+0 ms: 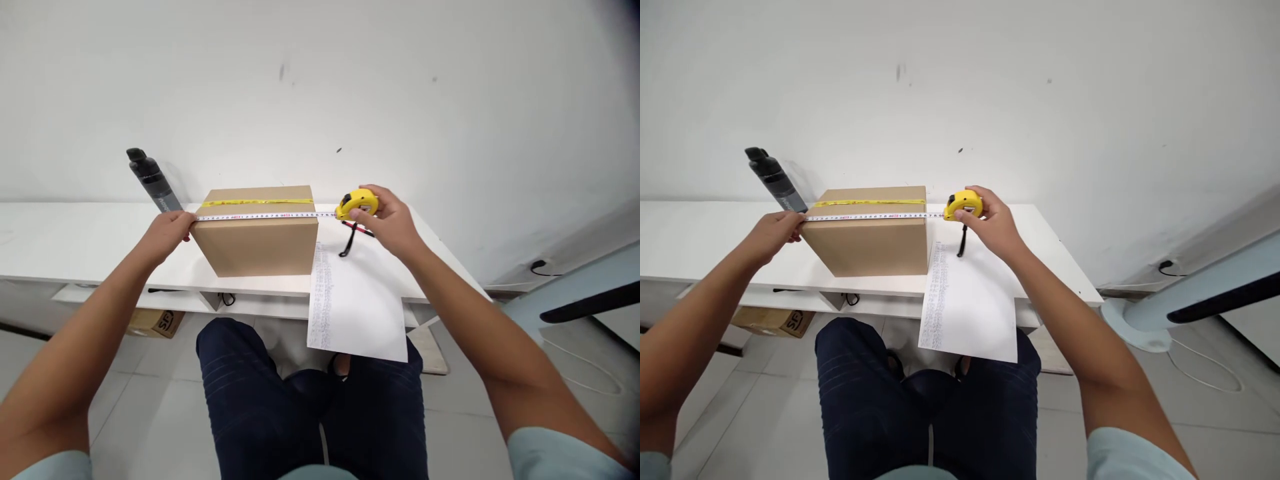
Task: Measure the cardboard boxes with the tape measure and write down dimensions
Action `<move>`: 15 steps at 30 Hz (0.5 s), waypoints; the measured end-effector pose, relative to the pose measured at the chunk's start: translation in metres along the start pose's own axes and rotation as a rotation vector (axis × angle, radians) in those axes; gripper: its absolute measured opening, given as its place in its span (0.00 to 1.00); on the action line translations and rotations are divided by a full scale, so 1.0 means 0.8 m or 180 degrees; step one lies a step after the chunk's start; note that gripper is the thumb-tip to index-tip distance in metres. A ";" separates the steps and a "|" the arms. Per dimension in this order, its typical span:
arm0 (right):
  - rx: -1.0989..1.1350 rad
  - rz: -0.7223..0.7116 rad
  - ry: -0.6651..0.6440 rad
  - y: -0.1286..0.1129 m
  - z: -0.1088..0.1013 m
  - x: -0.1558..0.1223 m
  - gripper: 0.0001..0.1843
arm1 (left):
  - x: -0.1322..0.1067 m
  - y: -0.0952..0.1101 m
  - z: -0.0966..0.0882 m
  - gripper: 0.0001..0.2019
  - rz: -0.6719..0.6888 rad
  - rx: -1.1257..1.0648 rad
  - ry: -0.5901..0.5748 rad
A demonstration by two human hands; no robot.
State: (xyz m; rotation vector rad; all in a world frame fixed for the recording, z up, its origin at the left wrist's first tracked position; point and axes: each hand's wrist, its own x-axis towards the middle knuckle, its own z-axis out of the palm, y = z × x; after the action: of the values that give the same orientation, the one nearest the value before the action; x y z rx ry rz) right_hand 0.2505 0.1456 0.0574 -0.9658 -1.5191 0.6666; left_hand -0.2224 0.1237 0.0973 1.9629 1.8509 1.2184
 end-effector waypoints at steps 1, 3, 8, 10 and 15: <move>0.0011 0.0024 -0.0051 0.000 0.006 0.004 0.34 | 0.000 -0.001 0.000 0.19 -0.0085 0.0048 -0.0121; -0.0021 0.0018 -0.0186 -0.005 0.015 0.009 0.34 | 0.004 -0.002 0.001 0.20 -0.0334 0.0057 -0.0264; -0.0309 -0.0090 -0.0434 -0.023 0.028 0.015 0.29 | 0.011 -0.015 0.020 0.22 -0.0334 -0.0381 -0.0390; -0.0290 -0.0090 -0.0511 -0.024 0.027 0.017 0.27 | 0.008 -0.018 0.032 0.24 -0.0237 -0.0754 -0.0570; -0.0291 -0.0099 -0.0654 -0.022 0.019 0.019 0.23 | -0.003 -0.006 0.049 0.21 -0.0557 -0.1619 -0.0519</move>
State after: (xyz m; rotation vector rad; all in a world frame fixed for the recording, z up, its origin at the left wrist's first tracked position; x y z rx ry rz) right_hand 0.2316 0.1515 0.0773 -0.9632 -1.7549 0.6960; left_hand -0.2005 0.1380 0.0679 1.5396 1.4201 1.2744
